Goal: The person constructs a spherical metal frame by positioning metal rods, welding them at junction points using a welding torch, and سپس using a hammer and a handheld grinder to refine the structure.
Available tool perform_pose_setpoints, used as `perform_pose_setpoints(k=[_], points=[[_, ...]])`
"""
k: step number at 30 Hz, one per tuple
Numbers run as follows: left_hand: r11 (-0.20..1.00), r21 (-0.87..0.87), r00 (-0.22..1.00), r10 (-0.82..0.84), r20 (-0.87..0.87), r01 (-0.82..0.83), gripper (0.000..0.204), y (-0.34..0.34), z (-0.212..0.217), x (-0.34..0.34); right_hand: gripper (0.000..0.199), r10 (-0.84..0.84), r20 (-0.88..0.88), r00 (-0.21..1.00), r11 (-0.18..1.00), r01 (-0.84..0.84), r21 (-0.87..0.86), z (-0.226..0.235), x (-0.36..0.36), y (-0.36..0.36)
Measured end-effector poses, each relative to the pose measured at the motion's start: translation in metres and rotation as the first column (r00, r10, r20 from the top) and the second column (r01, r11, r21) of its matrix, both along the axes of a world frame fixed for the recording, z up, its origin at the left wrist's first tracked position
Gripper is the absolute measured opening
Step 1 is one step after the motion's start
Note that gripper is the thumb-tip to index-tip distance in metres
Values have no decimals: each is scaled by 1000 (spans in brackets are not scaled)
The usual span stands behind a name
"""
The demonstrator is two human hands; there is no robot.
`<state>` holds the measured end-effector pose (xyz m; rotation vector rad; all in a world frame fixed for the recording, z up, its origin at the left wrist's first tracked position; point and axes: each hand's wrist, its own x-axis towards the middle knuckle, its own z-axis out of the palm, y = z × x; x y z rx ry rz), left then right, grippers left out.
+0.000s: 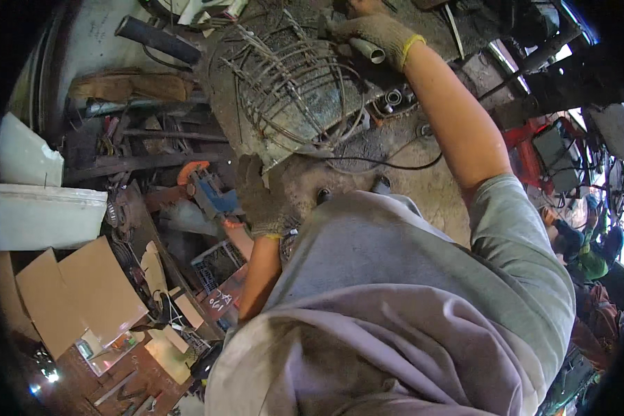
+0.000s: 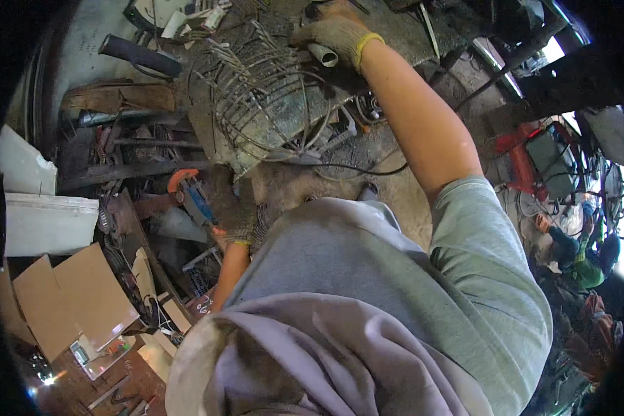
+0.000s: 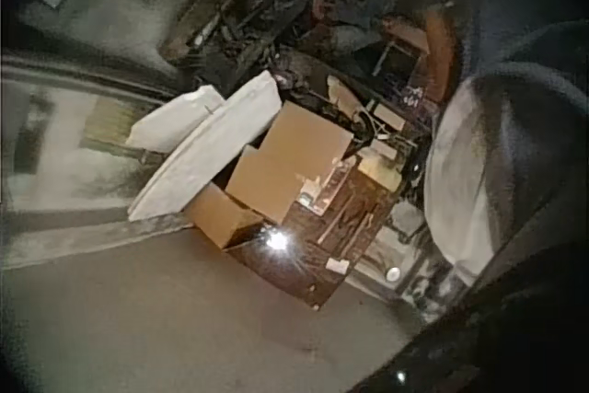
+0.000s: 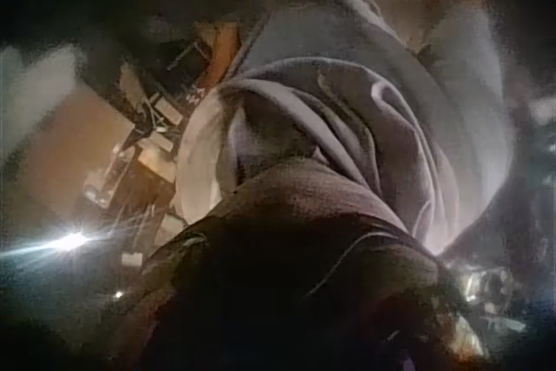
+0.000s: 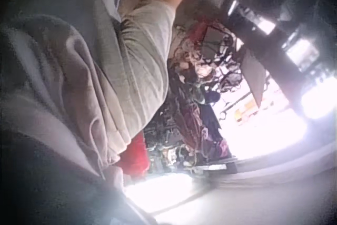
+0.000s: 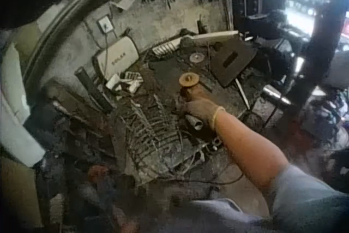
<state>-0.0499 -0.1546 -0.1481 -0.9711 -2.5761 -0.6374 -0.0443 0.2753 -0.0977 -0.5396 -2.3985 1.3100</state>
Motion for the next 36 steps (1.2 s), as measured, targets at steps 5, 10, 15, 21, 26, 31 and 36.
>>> perform_pose_setpoints(k=[5,10,15,21,26,31,36], points=[[998,33,998,-53,-29,54,43,4,6,6,26,67,-82,994,916,-94,-391,7,15,-16],[999,43,1000,-18,5,17,43,0,-3,7,16,273,-155,950,931,-220,292,4,46,-13],[999,21,999,-39,18,39,44,-3,-12,5,27,162,0,987,901,-148,-409,46,77,-18],[998,32,998,-60,-15,60,47,2,-2,9,39,-97,235,967,990,118,-73,77,143,-6],[999,-4,999,-35,-10,35,49,3,-2,5,55,-270,374,887,963,237,131,23,175,43],[1000,2,997,-24,68,24,46,9,9,4,59,-207,399,893,978,194,73,0,164,74],[994,-86,996,-68,-61,63,44,-10,-5,-3,45,-27,419,908,990,-33,135,18,146,66]])
